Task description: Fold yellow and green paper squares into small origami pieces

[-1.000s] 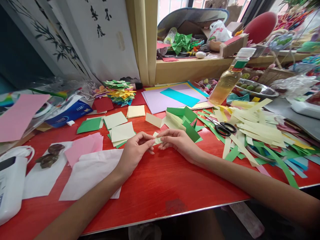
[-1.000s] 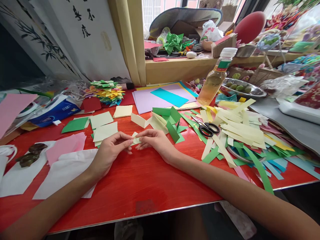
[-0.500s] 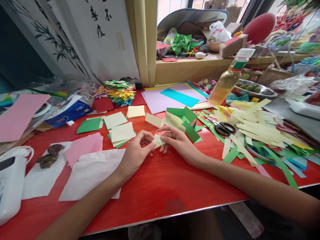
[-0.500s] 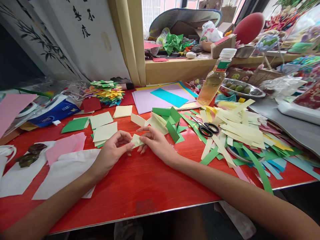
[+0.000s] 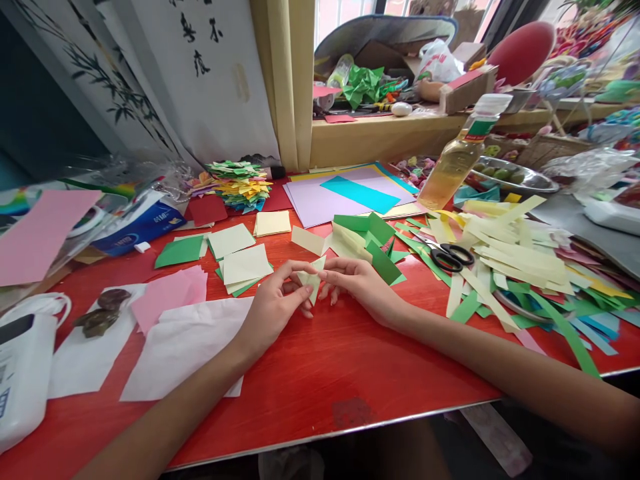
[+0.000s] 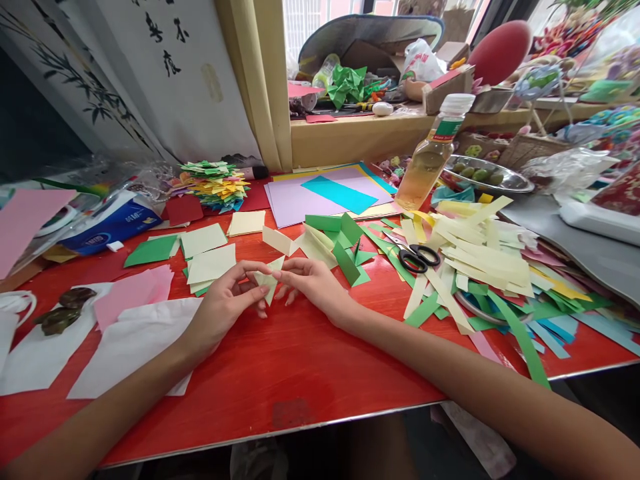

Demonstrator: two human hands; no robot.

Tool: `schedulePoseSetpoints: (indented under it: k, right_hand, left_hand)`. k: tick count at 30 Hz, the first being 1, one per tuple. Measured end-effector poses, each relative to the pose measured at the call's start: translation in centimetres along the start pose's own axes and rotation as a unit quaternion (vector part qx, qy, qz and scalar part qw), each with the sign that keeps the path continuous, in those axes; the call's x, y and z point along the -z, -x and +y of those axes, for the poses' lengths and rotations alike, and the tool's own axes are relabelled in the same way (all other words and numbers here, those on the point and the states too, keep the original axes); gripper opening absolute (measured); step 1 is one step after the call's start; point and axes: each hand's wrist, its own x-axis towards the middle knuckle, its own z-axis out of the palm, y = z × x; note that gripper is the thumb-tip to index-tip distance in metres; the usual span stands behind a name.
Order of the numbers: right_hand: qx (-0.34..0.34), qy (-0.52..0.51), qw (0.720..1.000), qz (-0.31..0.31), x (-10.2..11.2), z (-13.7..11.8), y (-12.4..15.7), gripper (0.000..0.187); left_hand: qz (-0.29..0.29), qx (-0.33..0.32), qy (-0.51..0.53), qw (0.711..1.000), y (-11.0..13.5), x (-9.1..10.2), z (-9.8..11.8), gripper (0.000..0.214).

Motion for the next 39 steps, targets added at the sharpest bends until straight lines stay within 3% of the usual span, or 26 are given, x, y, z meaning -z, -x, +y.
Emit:
schedulePoseSetpoints:
  k: [7,13,16,19,22,24,27,33,39]
  right_hand:
    - [0.023,0.024,0.999,-0.019,0.2,0.5,0.2,0.026]
    - [-0.002,0.046,0.999,0.002,0.0,0.1,0.3,0.026]
    - [-0.001,0.071,0.997,0.002,-0.1,0.0,0.4,0.025]
    - [-0.007,0.068,0.998,0.018,-0.1,-0.1,0.5,0.026]
    - [-0.015,0.056,0.998,0.013,-0.1,0.0,0.5,0.026]
    - [-0.014,0.049,0.999,0.004,0.0,0.1,0.5,0.025]
    - [-0.008,0.036,0.999,-0.003,0.0,0.2,0.5,0.024]
    - [0.003,0.034,0.999,-0.01,0.1,0.1,0.7,0.024]
    - [0.014,0.037,0.999,-0.029,0.2,0.1,0.8,0.024]
  left_hand:
    - [-0.047,0.009,-0.001,0.999,-0.1,0.0,-0.3,0.033]
    - [0.008,-0.007,-0.019,1.0,0.1,-0.1,-0.2,0.032]
    - [0.02,-0.033,-0.081,0.996,0.3,-0.1,-0.2,0.032]
    - [0.055,-0.118,-0.225,0.966,0.4,-0.1,-0.4,0.031]
    - [0.081,-0.243,-0.345,0.903,0.2,0.1,-0.8,0.035]
    - [0.063,-0.297,-0.38,0.874,0.0,0.4,-1.0,0.037]
    - [0.026,-0.316,-0.403,0.858,-0.2,0.6,-1.2,0.04]
    - [0.004,-0.291,-0.379,0.878,-0.1,0.7,-1.1,0.039]
    - [0.015,-0.194,-0.292,0.936,0.4,0.5,-0.5,0.032]
